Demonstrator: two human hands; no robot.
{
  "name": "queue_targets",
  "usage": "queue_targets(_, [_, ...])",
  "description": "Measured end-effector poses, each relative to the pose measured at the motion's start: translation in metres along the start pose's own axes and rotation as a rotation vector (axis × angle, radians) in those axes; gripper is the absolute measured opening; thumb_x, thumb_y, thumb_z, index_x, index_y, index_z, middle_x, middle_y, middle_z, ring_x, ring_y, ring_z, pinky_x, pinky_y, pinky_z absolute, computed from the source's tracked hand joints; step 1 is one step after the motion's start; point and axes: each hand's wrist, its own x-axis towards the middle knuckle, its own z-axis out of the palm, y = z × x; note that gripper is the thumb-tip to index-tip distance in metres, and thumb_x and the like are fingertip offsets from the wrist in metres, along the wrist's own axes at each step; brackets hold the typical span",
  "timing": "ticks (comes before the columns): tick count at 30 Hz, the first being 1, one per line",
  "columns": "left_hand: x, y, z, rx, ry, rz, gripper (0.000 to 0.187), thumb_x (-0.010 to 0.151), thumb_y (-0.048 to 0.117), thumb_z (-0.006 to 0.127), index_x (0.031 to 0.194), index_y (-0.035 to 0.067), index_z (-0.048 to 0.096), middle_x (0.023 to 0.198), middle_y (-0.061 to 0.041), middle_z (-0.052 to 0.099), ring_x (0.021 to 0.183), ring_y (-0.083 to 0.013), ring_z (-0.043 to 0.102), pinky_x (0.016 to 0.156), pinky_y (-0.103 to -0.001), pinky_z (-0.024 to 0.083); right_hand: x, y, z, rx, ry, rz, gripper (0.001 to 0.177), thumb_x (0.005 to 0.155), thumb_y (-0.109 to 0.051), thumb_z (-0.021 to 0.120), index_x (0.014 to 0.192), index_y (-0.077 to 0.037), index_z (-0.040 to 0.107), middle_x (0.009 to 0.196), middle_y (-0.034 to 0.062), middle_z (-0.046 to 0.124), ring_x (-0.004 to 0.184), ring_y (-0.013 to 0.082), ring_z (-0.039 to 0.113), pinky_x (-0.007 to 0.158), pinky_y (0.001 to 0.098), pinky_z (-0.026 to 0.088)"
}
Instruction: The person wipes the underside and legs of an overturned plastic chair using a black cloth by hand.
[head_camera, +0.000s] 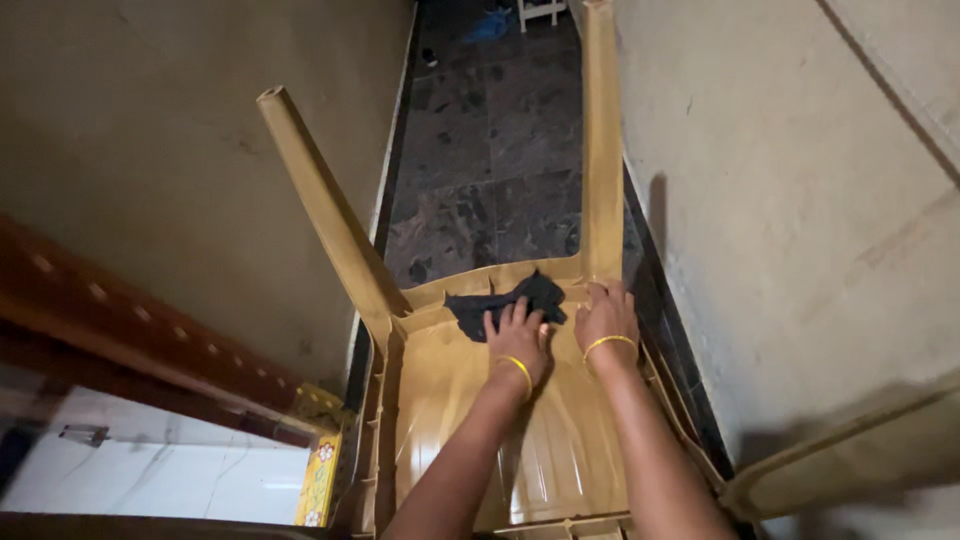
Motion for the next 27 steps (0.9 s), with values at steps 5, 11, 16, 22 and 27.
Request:
queue_targets(5, [-0.012,-0.057,-0.019,0.126,-0.016,-0.048,0.046,0.1,0.038,0.045,0.138,0.014,0.055,0.147,-0.013,0.049,0.14,-0.0301,0.039,0.116,-0.062,0.014,0.004,-0.004,-0.005,-0.016,-0.079,0.073,0.038,0.083,-0.015,0.074,0.12,-0.009,0.07,0.131,0.0117,0.058,0.12,0.0364,0.054,0.099,0.0448,0.048])
queue_targets(11, [-0.04,-0.171,-0.048,0.514,-0.21,-0.134,0.036,0.097,0.026,0.051,0.13,0.015,0.054,0.13,-0.007,0.06,0.128,-0.0277,0.053,0.122,-0.061,0.017,0.001,-0.004,-0.002,-0.006,-0.079,0.036,0.033,0.081,-0.015,0.074,0.114,-0.012,0.074,0.133,0.0101,0.055,0.124,0.0347,0.052,0.1,0.0475,0.047])
queue_targets(16, [-0.049,-0.195,-0.032,0.538,-0.235,-0.03,0.038,0.092,0.018,0.055,0.13,0.015,0.054,0.126,-0.01,0.064,0.127,-0.0297,0.054,0.119,-0.054,0.026,-0.001,0.002,0.003,-0.021,-0.069,0.011,0.031,0.083,-0.014,0.073,0.114,-0.014,0.075,0.133,0.0123,0.054,0.123,0.0363,0.052,0.099,0.048,0.047])
queue_targets(22, [-0.115,-0.15,-0.059,0.554,-0.391,-0.086,0.045,0.088,0.025,0.062,0.13,0.013,0.052,0.121,-0.016,0.065,0.12,-0.0321,0.056,0.105,-0.047,0.038,-0.004,0.007,0.008,-0.02,-0.06,-0.007,0.027,0.08,-0.014,0.074,0.107,-0.015,0.075,0.134,0.0101,0.055,0.123,0.0353,0.053,0.098,0.0479,0.048])
queue_targets(27, [-0.195,-0.086,-0.115,0.484,-0.489,-0.065,0.036,0.09,0.021,0.065,0.125,0.015,0.057,0.11,-0.014,0.072,0.11,-0.0305,0.066,0.097,-0.042,0.047,-0.005,0.006,0.005,-0.018,-0.062,-0.028,0.026,0.08,-0.015,0.075,0.107,-0.015,0.075,0.133,0.0111,0.055,0.122,0.036,0.053,0.1,0.0471,0.048])
